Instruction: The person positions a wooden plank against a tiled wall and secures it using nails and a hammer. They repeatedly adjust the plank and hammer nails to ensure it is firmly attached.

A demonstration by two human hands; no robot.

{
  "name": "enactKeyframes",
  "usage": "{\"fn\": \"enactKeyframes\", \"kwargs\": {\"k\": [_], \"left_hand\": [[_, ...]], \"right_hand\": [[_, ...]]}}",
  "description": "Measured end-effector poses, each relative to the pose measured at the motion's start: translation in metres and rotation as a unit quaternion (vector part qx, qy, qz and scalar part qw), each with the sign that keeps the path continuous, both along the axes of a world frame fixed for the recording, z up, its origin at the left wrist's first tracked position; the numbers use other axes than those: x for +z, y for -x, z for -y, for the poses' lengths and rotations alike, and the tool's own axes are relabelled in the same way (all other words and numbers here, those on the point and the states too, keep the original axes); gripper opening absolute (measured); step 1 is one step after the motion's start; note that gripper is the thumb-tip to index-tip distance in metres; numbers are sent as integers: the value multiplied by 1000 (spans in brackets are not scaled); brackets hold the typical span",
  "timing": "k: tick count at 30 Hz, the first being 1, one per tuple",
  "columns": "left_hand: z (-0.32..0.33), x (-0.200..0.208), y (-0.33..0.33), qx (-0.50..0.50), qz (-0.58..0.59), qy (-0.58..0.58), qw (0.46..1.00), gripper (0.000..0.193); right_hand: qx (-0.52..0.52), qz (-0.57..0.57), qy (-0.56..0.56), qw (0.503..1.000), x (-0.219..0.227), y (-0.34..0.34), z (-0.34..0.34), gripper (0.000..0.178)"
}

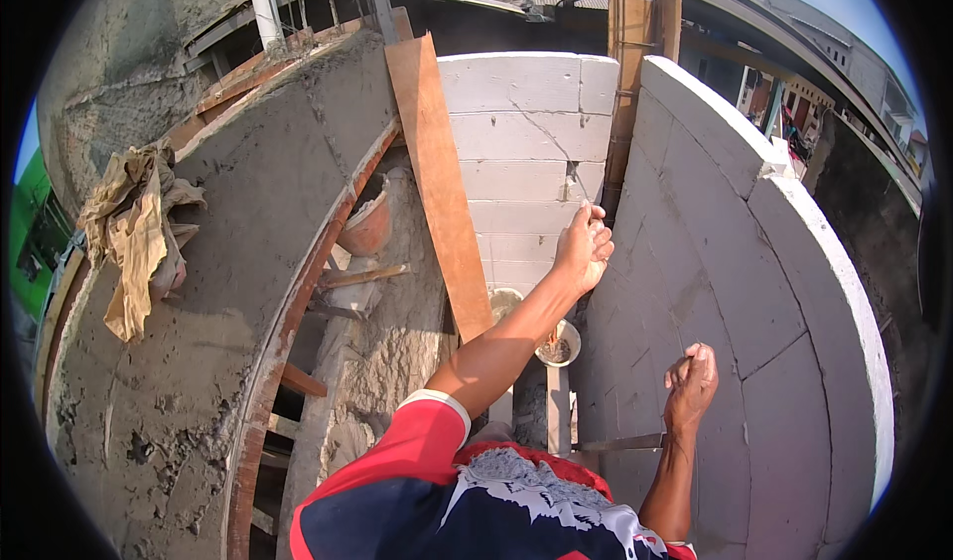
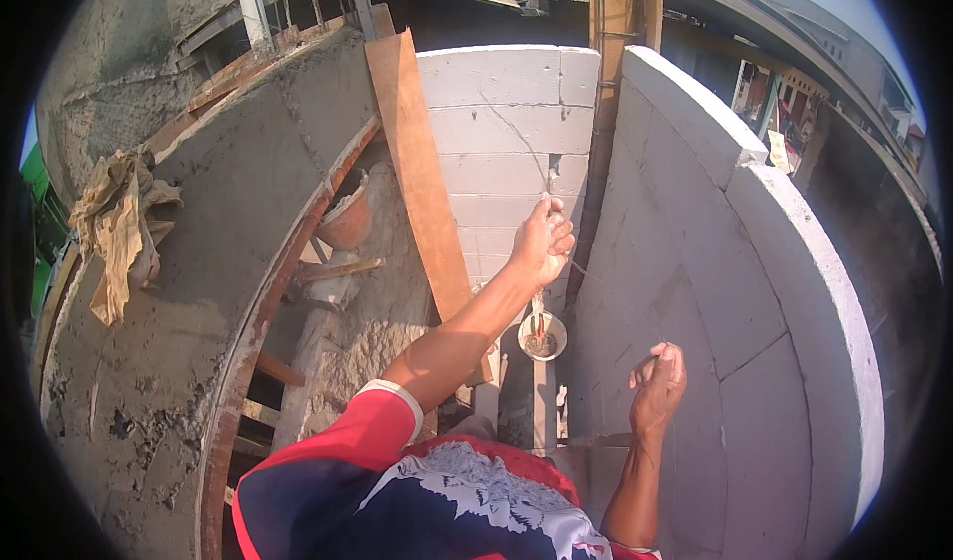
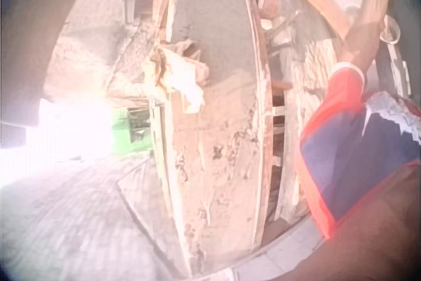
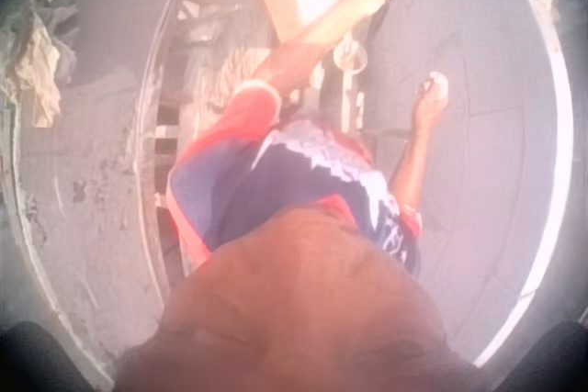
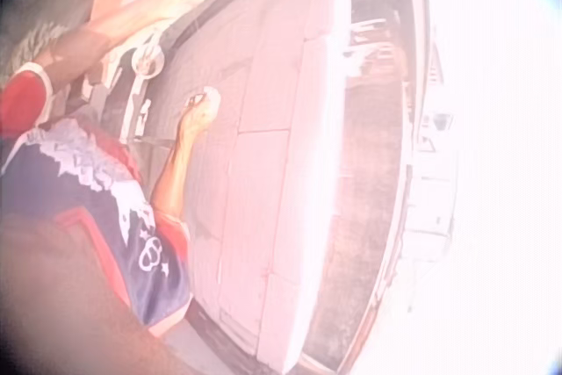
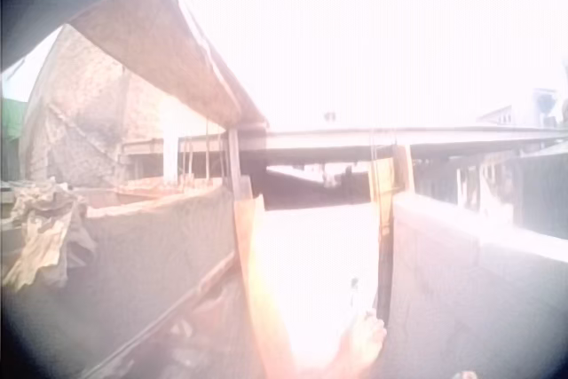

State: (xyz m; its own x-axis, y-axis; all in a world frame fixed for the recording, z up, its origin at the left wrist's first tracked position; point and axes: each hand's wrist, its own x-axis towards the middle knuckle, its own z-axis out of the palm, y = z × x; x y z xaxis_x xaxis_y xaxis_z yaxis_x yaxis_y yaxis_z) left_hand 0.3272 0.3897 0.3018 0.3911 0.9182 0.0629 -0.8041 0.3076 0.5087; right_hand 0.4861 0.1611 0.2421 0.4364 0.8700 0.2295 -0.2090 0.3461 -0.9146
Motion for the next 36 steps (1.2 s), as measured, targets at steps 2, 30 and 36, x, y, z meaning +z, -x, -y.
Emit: {"fn": "enactKeyframes", "kwargs": {"k": [2,30,36], "left_hand": [[10,17,-12,-36,43,4,998,30],[23,4,15,112,-96,-75,986,35],[-17,-27,65,179,-241,-52,952,34]], "right_hand": [[-62,24,99,993,-58,-8,-24,33],[81,380,132,912,-82,29,-66,36],[206,324,13,923,41,80,-1,31]]}}
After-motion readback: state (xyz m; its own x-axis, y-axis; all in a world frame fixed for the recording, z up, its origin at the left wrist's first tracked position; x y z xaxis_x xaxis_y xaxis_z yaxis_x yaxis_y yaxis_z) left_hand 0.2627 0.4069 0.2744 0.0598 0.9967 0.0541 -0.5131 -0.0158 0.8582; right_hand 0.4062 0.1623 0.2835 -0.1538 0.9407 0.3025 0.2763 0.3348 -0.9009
